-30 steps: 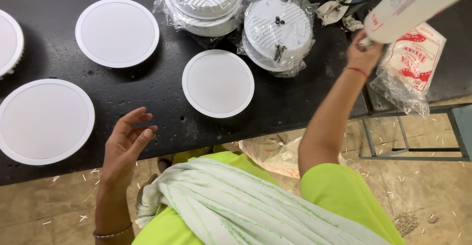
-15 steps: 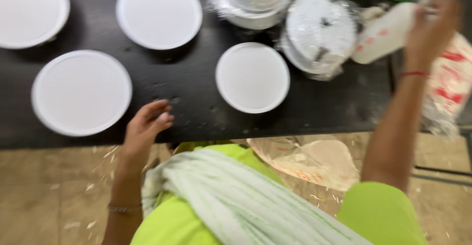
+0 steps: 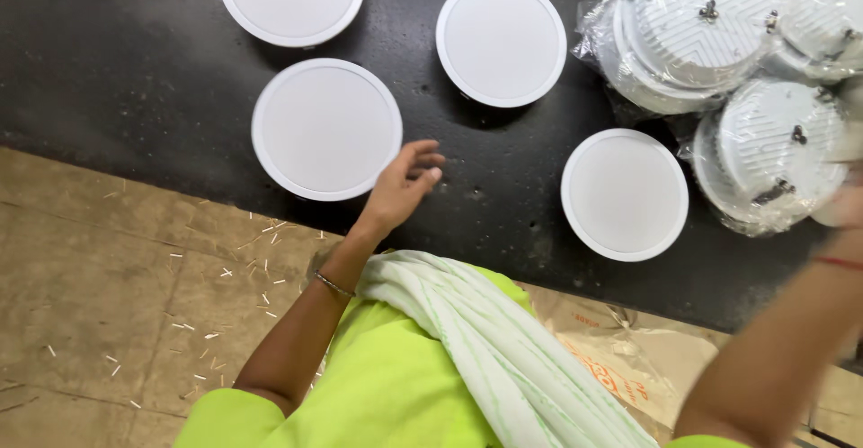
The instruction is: The person wraps round white ceiling light fixtures in clear plastic film at a workbench, pressing the plastic around each unit and setting wrapped fixtures aside. They occasionally wipe a fixture with a cloth, retrieve plastic from a bag on the floor, and stack finished wrapped units on the bench.
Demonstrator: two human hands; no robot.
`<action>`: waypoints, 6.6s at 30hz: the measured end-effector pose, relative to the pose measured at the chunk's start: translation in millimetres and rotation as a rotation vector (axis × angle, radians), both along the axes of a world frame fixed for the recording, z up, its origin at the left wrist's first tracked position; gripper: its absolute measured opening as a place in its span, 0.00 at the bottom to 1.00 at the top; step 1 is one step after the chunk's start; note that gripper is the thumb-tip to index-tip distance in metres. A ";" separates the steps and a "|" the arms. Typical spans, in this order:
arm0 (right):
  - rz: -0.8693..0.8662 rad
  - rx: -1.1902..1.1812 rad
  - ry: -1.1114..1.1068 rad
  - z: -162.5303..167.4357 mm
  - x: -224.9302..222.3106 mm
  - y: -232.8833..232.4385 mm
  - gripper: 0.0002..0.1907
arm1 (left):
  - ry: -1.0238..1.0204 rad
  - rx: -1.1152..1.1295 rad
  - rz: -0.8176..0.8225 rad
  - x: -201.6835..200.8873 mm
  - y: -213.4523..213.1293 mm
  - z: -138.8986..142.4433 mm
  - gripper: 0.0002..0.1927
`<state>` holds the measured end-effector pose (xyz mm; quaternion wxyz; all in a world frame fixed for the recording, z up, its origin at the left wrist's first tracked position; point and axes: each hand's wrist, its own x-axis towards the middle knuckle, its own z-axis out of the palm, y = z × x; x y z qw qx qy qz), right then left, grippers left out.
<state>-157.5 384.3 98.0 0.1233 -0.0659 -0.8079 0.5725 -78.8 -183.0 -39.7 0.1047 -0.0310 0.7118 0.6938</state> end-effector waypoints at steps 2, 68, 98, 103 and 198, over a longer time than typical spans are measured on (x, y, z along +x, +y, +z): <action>0.104 -0.296 0.002 -30.1 -8.1 -60.0 0.06 | 0.036 -0.018 0.122 -11.7 -13.8 -4.7 0.25; 0.671 0.574 0.378 -60.2 -54.3 -430.2 0.18 | 0.212 0.459 0.087 -95.6 -16.5 -5.8 0.42; 0.422 0.565 0.350 -94.4 -73.5 -433.4 0.20 | 0.162 0.326 0.175 -96.3 -12.0 6.6 0.35; 0.251 0.667 0.427 -96.3 -142.3 -376.5 0.15 | 0.171 0.279 0.165 -95.9 -13.1 8.9 0.35; 0.683 0.566 0.517 -102.9 -40.8 -565.8 0.22 | 0.238 0.353 0.428 44.8 -206.2 2.5 0.27</action>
